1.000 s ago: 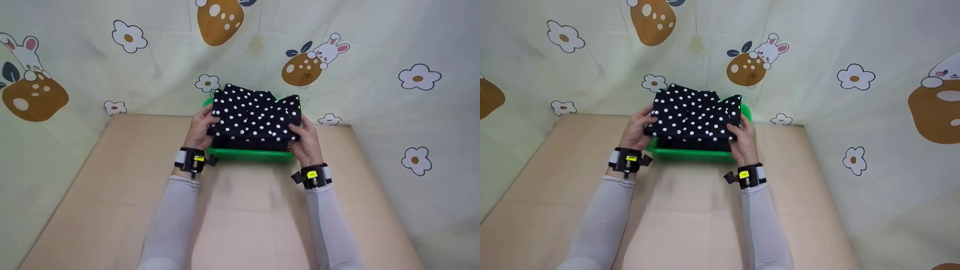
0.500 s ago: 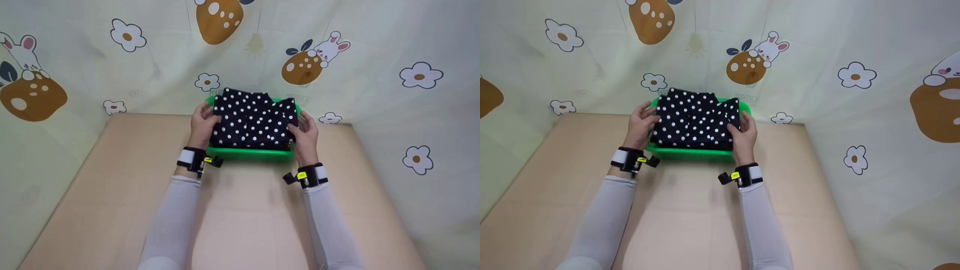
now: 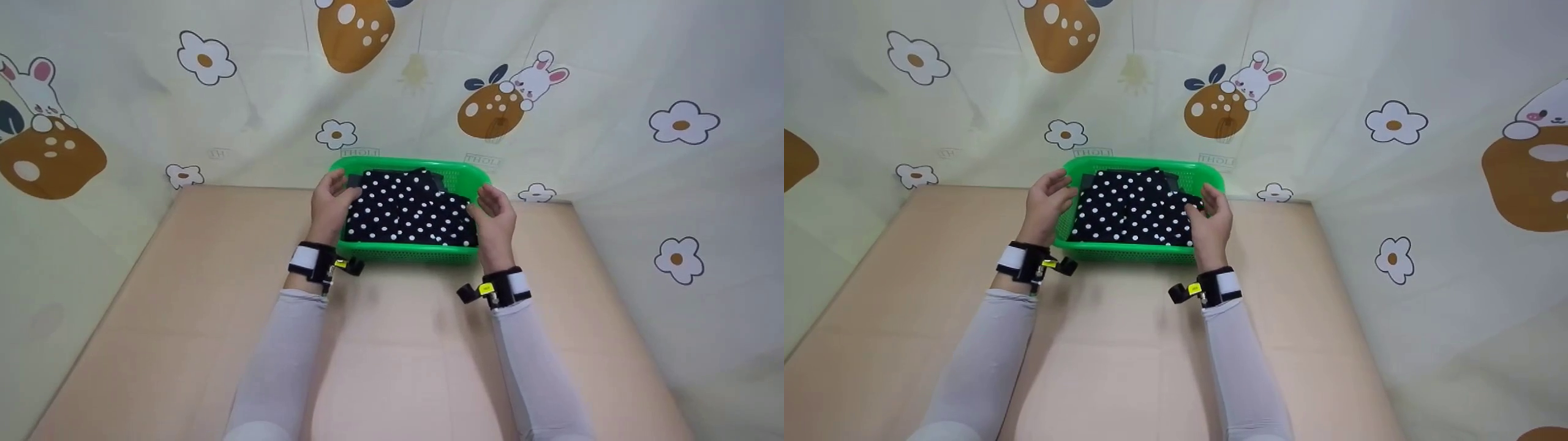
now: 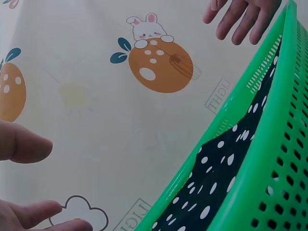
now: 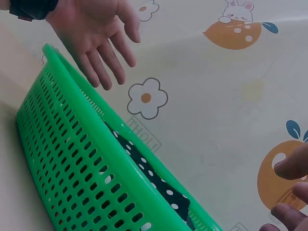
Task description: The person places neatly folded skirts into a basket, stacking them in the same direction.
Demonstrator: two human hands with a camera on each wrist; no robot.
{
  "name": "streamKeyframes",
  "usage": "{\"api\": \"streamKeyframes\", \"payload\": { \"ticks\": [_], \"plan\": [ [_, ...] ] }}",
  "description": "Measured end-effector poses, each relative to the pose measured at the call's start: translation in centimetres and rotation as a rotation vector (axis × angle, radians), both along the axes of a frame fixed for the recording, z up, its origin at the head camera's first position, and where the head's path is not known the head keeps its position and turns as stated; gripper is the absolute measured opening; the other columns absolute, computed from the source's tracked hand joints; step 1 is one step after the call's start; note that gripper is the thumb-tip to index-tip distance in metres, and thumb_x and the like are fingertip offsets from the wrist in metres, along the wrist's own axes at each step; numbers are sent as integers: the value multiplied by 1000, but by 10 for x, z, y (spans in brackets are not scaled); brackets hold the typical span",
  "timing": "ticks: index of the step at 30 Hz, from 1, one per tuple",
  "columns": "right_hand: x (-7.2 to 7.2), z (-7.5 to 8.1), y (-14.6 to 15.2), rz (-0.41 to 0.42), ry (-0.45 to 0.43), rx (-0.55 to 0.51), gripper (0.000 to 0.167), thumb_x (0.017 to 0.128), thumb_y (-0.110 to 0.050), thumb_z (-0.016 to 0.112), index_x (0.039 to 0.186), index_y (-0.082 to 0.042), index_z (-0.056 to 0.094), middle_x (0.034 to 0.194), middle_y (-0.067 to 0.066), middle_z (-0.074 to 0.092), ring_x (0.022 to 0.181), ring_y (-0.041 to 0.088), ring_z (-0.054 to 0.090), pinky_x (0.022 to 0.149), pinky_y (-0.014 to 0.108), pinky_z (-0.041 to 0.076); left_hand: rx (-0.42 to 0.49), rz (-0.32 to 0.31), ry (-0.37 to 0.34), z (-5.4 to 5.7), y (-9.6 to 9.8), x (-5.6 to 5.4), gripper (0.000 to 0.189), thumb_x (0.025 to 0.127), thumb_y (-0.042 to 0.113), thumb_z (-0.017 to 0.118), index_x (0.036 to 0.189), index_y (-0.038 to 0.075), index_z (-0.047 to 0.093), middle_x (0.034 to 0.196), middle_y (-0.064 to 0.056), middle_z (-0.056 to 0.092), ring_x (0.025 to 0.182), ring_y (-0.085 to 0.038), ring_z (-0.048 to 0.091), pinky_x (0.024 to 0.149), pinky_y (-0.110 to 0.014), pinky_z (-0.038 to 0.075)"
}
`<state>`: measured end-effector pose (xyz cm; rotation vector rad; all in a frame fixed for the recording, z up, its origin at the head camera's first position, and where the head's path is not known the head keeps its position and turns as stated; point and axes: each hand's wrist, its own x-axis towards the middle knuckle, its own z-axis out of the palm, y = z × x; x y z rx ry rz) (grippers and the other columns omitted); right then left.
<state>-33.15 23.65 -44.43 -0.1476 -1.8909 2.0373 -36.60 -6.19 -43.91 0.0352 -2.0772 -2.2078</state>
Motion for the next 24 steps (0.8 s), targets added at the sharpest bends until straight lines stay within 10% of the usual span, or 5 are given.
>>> {"api": "streamKeyframes", "payload": {
  "ticks": [24],
  "plan": [
    [12,2,-19,73,119,39,42,103,-2,60,145,4,55,145,18,62,136,25,60,115,35,51,-32,-12,76,10,11,10,44,97,10,71,139,1,62,146,-19,61,141,-37,52,122,-45,43]
  ]
}}
